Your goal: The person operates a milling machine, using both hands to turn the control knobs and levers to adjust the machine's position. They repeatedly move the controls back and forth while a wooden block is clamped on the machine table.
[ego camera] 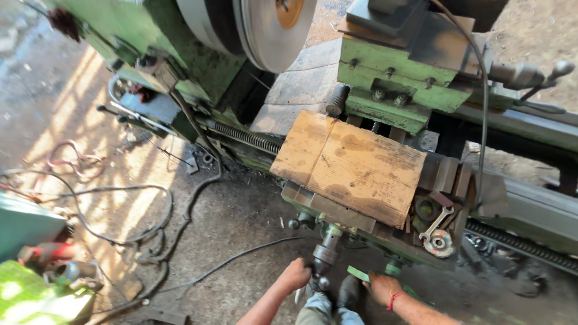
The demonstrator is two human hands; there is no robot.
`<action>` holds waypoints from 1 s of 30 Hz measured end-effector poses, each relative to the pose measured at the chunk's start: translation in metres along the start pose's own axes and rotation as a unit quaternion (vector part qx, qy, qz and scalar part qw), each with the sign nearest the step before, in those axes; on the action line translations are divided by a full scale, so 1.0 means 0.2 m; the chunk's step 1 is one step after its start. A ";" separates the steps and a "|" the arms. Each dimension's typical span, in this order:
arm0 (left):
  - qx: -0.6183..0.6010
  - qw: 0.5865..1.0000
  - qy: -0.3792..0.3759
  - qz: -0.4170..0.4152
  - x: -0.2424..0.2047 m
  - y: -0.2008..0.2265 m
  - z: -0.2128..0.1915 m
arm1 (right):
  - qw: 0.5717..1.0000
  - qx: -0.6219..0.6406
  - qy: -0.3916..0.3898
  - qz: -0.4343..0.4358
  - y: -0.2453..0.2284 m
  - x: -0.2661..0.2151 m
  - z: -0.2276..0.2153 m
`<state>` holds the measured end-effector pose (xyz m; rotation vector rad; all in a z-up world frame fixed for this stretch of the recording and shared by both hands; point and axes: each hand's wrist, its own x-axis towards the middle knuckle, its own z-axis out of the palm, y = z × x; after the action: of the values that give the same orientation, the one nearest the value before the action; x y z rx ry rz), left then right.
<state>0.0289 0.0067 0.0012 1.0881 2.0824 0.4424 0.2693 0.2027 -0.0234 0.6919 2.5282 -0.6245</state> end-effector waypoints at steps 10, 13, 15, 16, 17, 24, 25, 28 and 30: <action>0.030 0.991 0.105 -0.078 -0.19 0.39 0.03 | 1.000 -0.007 -0.006 0.005 -0.02 0.02 0.03; 0.022 0.993 0.086 -0.083 -0.17 0.32 0.00 | 1.000 -0.010 0.008 -0.008 -0.01 0.04 0.03; 0.029 0.993 0.094 -0.064 -0.17 0.30 -0.01 | 1.000 -0.007 0.011 -0.019 -0.01 0.03 0.04; 0.032 0.993 0.098 -0.053 -0.17 0.30 -0.01 | 1.000 -0.008 0.007 -0.015 0.00 0.04 0.04; 0.033 0.993 0.101 -0.052 -0.17 0.30 -0.02 | 1.000 -0.010 0.003 -0.011 -0.01 0.04 0.05; 0.002 0.995 0.047 -0.093 -0.17 0.29 -0.09 | 1.000 -0.009 -0.011 -0.004 0.00 0.05 0.07; -0.003 0.995 0.039 -0.095 -0.17 0.29 -0.10 | 1.000 -0.006 -0.010 -0.003 0.00 0.05 0.07; 0.008 0.996 0.052 -0.076 -0.17 0.28 -0.12 | 1.000 -0.001 -0.010 0.000 0.00 0.05 0.08; 0.005 0.997 0.040 -0.067 -0.17 0.26 -0.13 | 1.000 -0.001 -0.015 0.002 0.00 0.06 0.08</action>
<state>0.0516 0.0112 0.0649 0.9427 2.2141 0.4155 0.2656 0.1987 -0.0421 0.6826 2.4989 -0.6262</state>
